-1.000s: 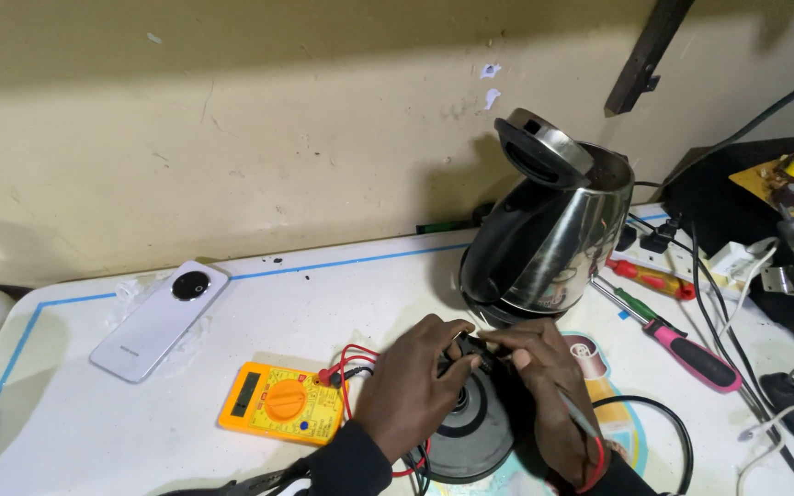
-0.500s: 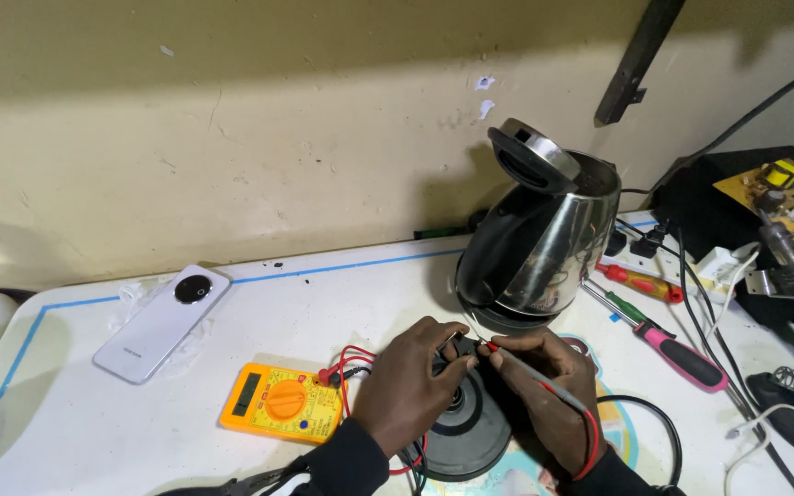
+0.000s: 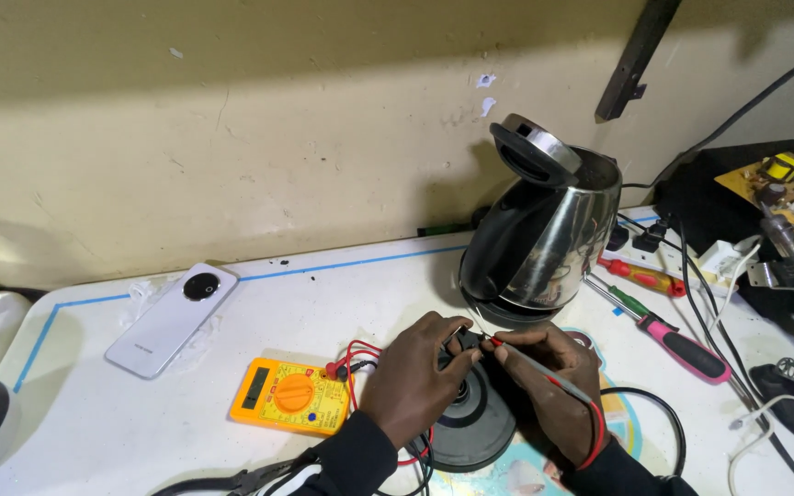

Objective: Testing and repairing an electric kettle by disassembling components and checking electrical continuity with a multimeter.

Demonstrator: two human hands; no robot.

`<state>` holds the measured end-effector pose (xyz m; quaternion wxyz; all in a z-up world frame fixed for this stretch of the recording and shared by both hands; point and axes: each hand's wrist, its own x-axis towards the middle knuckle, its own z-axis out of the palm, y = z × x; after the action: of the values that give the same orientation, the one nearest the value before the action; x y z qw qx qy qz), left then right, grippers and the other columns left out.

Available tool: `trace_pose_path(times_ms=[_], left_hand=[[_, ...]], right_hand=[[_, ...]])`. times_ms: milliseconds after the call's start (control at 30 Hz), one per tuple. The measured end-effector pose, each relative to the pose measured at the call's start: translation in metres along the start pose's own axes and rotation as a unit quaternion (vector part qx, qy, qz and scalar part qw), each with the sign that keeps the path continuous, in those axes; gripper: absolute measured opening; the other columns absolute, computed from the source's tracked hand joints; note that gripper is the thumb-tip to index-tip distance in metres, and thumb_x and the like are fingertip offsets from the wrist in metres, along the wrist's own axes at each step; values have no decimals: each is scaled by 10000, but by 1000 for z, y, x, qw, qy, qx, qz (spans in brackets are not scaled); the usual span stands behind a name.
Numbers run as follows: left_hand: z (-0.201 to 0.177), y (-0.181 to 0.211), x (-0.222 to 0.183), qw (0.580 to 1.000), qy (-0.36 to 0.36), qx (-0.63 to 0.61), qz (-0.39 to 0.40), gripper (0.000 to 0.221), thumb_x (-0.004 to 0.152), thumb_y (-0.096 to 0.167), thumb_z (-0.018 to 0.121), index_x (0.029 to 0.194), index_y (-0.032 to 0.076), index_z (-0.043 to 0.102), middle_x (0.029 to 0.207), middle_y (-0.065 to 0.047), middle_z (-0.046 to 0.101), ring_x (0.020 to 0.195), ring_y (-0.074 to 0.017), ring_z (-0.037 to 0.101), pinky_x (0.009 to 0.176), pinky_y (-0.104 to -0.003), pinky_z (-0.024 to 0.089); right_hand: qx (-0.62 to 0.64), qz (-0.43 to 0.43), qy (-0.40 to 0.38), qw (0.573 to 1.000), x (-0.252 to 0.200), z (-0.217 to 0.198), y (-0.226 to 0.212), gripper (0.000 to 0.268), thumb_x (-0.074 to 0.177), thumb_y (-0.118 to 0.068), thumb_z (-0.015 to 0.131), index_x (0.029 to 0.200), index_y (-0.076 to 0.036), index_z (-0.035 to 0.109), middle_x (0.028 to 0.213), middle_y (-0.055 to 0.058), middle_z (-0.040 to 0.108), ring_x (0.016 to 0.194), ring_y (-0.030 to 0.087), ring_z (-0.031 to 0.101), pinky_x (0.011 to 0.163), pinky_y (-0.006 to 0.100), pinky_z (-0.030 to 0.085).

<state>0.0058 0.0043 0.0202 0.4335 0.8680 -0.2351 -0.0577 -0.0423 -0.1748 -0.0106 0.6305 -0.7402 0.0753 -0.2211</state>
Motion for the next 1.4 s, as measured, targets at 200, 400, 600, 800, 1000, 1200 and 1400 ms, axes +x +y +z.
trace_pose_path(times_ms=[200,400,600,800,1000,1200,1400], left_hand=[[3,-8,3,1000,8,-6,17,445,915,404,637,1311,204,672,993,-27,650,942,-231,671,823,-387,488],[1,-20,0,983,98,-156,12,548,963,261,365,1325,132,756,806,12,431,813,-164,514,786,-316,374],[-27,22,-25,929,59,-347,-114,379,943,41,470,1280,109,630,915,-76,587,603,-119,569,470,-252,456],[-42,16,-49,887,101,-448,-42,326,899,174,683,1087,-63,805,740,-250,761,549,-253,701,581,-322,592],[-28,-9,-51,882,128,-434,129,488,924,-4,641,1407,-39,579,1303,-200,692,1152,-314,739,1038,-404,618],[-3,-13,-44,952,196,-230,57,386,915,307,700,1229,99,789,1065,-54,742,1003,-134,728,866,-258,563],[1,-7,-36,940,180,-279,-73,424,860,435,597,1006,147,872,914,26,754,802,-113,813,676,-259,706]], right_hand=[[-6,-39,-17,999,-1,-1,4,132,808,-114,802,914,-37,810,901,119,846,885,224,816,773,331,658],[13,-29,0,999,-1,3,4,91,789,-42,808,874,-8,802,880,134,856,861,203,814,785,298,628],[15,3,4,1000,-2,4,-4,110,774,-53,820,867,5,821,862,147,865,844,213,825,764,306,629],[12,20,15,1000,-1,5,-3,102,771,-26,814,859,19,839,850,143,869,831,191,795,762,295,607],[4,37,29,999,0,7,-6,103,760,-12,814,852,35,816,852,176,865,839,230,836,764,301,638],[-58,52,31,996,-1,5,0,119,717,12,834,835,20,844,859,130,868,853,197,802,767,292,626],[57,129,80,987,-6,14,-9,142,782,102,742,923,110,753,910,255,844,879,278,791,798,337,589]])
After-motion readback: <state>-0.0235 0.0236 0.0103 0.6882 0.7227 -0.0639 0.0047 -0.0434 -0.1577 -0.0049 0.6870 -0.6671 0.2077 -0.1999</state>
